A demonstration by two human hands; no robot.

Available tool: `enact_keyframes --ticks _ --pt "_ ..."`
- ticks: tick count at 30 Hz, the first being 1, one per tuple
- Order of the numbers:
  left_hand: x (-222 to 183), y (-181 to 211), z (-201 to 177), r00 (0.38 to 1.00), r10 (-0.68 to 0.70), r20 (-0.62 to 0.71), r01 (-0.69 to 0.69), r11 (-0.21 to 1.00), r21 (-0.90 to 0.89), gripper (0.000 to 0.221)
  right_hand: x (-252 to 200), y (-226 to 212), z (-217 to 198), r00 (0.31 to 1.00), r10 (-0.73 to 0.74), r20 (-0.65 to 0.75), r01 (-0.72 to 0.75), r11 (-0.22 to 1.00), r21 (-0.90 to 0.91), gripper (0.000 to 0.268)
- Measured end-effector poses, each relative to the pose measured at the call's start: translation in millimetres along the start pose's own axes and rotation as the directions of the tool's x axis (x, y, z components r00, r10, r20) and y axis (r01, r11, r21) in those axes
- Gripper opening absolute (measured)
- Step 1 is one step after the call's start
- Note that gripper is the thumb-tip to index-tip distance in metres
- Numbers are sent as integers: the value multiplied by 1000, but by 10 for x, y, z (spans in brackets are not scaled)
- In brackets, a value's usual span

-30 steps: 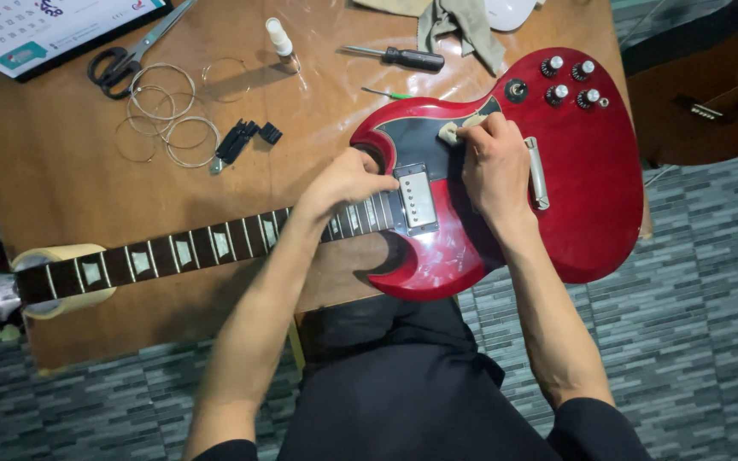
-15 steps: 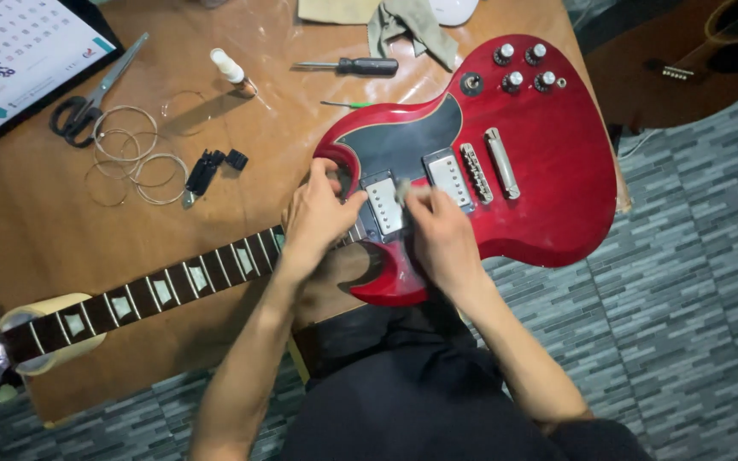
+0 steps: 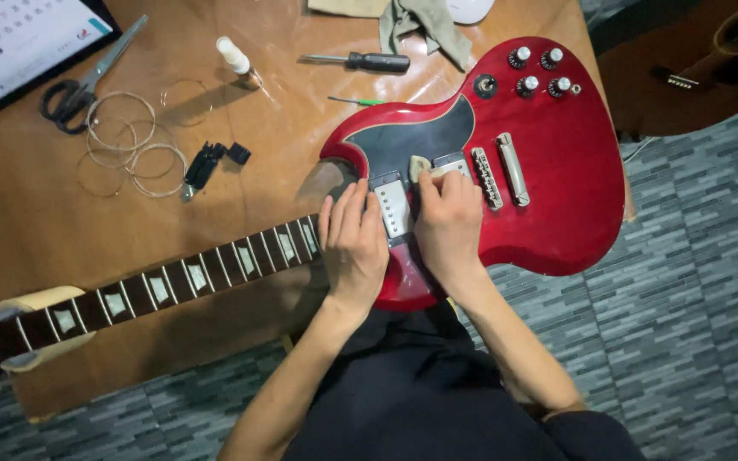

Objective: Cleaning the body of an electric guitar and unscrewing the backplate for maintenance.

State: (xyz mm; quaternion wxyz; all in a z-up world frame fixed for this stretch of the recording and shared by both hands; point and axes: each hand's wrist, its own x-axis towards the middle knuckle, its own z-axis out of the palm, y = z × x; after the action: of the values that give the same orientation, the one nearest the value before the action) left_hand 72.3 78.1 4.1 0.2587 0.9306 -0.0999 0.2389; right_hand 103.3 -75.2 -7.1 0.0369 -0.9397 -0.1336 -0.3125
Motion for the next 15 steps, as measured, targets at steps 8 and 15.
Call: enact_keyframes --ticks 8,15 --pt "50 -20 -378 936 154 317 -191 977 91 59 152 49 -130 990 -75 123 43 968 247 14" --pt "156 -8 -464 856 73 512 -119 991 57 70 -568 -19 -745 942 -153 298 98 977 191 26"
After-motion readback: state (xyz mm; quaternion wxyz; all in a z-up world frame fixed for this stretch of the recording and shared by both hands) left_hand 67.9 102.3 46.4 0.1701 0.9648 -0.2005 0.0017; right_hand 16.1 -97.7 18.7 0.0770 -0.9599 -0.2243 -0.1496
